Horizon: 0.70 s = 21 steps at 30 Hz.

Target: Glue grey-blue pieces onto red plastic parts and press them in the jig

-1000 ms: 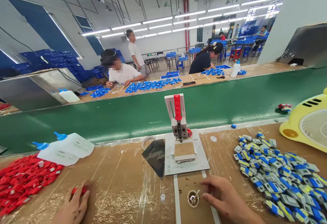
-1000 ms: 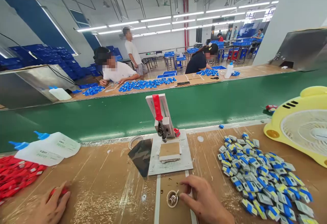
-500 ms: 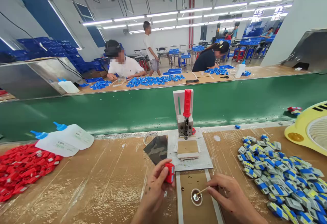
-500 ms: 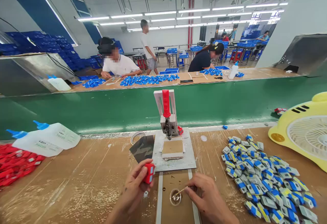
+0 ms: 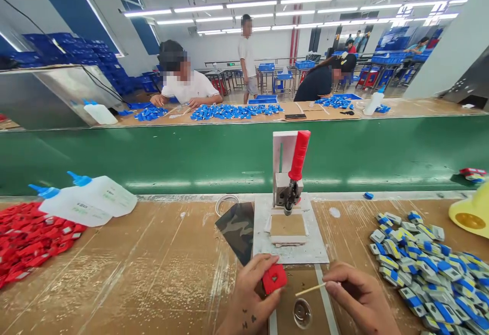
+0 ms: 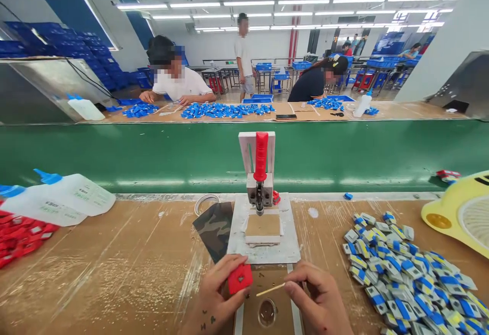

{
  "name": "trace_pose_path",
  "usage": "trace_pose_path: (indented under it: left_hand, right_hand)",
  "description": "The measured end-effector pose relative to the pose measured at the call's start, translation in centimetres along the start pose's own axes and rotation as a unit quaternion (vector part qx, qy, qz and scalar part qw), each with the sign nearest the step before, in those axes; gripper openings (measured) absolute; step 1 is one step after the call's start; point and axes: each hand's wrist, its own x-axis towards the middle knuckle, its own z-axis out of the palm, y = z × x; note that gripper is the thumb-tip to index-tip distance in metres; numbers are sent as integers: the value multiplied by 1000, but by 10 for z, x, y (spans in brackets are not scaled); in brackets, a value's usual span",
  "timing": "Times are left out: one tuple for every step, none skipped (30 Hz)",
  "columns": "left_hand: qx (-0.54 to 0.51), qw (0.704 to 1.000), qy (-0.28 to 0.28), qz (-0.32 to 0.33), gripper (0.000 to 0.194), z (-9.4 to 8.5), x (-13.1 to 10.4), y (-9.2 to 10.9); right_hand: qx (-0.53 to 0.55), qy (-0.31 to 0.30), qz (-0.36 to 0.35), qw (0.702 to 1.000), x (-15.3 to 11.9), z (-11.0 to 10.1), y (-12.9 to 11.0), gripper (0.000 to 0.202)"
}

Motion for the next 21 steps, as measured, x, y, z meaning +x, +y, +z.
trace_pose_path:
  left_hand:
    - [-3, 1000, -4, 14, 42, 3, -1, -4]
    - [-8, 1000, -2, 23, 42, 6, -2, -7]
    - [-15, 999, 7, 29, 41, 10, -3, -9]
    - [-24, 999, 18, 30, 40, 12, -4, -10]
    - [-35, 998, 31, 28, 38, 14, -4, -10]
    - [-47, 997, 51, 25, 35, 13, -4, -9]
    - [-60, 996, 68, 16, 33, 11, -4, -7]
    - [-73, 994, 83, 0, 31, 8, -3, -3]
    - [-86, 991, 97, -21, 31, 3, -2, 0]
    - [-100, 988, 106, -45, 33, -2, -1, 4]
    - [-117, 985, 109, -67, 34, -7, 1, 7]
    - [-143, 980, 105, -85, 36, -11, 2, 10]
    - [-180, 974, 90, -101, 37, -12, 2, 11]
    - [-227, 965, 77, -111, 36, -12, 2, 11]
    - [-280, 951, 61, -118, 33, -9, 1, 11]
    - [-333, 933, 48, -124, 32, -5, -1, 9]
    - [-379, 916, 38, -129, 33, 0, -3, 7]
    - [-409, 902, 29, -132, 34, 6, -5, 5]
    - [-421, 897, 26, -129, 35, 12, -7, 3]
    - [-417, 901, 25, -118, 36, 16, -9, 1]
    - [-401, 910, 23, -99, 36, 20, -10, -1]
  right_hand:
    - [13, 6, 0, 1000, 3, 5, -1, 41]
    - [19, 13, 0, 1000, 5, 9, -3, 44]
    - [20, 22, 2, 1000, 7, 14, -4, 47]
    - [17, 33, 5, 999, 9, 17, -5, 49]
    - [14, 45, 3, 999, 10, 20, -6, 52]
    - [11, 56, -1, 998, 11, 21, -7, 53]
    - [11, 61, -5, 998, 11, 20, -8, 55]
    - [13, 60, -9, 998, 11, 18, -8, 55]
    - [15, 55, -10, 998, 12, 16, -8, 53]
    - [19, 50, -9, 999, 12, 13, -8, 52]
    - [23, 48, -6, 999, 12, 10, -8, 51]
    - [28, 51, -2, 998, 13, 7, -8, 50]
    - [33, 58, -1, 998, 13, 5, -8, 50]
    - [40, 65, 0, 997, 13, 5, -8, 50]
    - [47, 71, 0, 996, 14, 5, -8, 50]
    - [54, 73, 1, 996, 14, 6, -8, 50]
    - [59, 69, 2, 996, 14, 7, -7, 49]
    - [63, 63, 3, 996, 13, 9, -7, 48]
    - [66, 57, 4, 996, 13, 12, -7, 47]
    - [68, 54, 3, 996, 12, 15, -7, 47]
    - [72, 56, 3, 996, 11, 18, -7, 47]
